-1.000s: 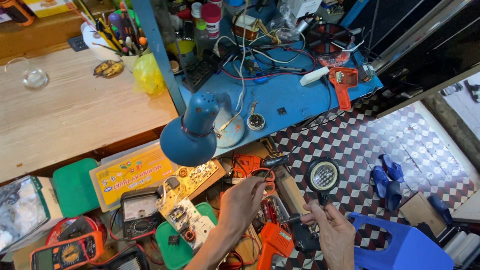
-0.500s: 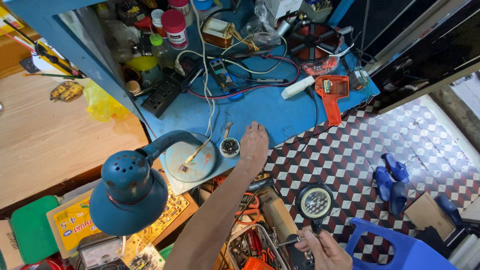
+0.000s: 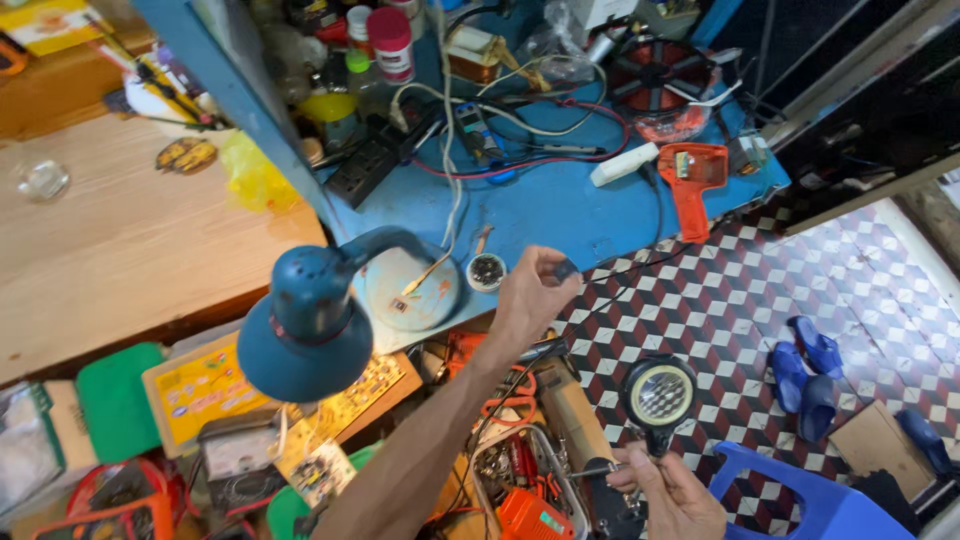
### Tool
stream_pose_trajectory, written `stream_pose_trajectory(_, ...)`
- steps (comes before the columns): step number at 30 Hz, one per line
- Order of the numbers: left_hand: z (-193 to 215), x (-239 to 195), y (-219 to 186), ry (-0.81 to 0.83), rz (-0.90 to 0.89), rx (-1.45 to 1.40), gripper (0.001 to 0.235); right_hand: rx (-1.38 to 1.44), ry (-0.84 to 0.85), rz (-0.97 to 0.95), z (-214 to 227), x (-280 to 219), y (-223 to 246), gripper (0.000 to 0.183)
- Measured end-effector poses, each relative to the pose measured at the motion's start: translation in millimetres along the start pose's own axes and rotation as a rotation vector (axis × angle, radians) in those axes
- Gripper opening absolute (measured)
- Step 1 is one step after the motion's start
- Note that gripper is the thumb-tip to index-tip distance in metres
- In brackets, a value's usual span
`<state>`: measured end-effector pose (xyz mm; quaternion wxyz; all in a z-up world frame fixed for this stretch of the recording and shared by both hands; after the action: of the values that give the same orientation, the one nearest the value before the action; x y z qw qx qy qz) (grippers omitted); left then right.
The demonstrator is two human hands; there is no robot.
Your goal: The person inspects a circuit board with a magnifying glass, then uses a hot air gun to heat specific areas of the board. They repeatedly flip and rotate the board while applying heat to different components.
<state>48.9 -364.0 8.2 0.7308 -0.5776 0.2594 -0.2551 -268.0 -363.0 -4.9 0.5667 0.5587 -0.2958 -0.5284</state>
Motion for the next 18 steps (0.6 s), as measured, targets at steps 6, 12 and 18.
stream_pose_trajectory(6,83.7,-154.7,25.3,0.008,0.431,-0.835,0.061,-0.068,0.19,-0.021,-27.9,-20.9,23.6,0.022)
stream_pose_trajectory(12,174.7,-222.1,81.7,-0.245,0.387,-0.872,0.059,-0.187,0.327,-0.033,-75.0,-62.9,53.7,0.021)
stream_pose_trajectory(18,206.1,-229.3,107.6,-0.282,0.235,-0.896,0.05,-0.269,0.451,-0.071,-118.2,-101.3,75.2,0.024)
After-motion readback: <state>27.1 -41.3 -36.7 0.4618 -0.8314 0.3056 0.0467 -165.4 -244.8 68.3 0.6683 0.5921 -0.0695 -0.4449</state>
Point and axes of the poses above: each hand's wrist, its own x-axis towards the middle knuckle, its own z-axis out of the back of the hand, y = z × x, the point moved 4 cm from there along x, towards the middle knuckle, and after that the axes turned 8 degrees about x, right-handed, at the moved point
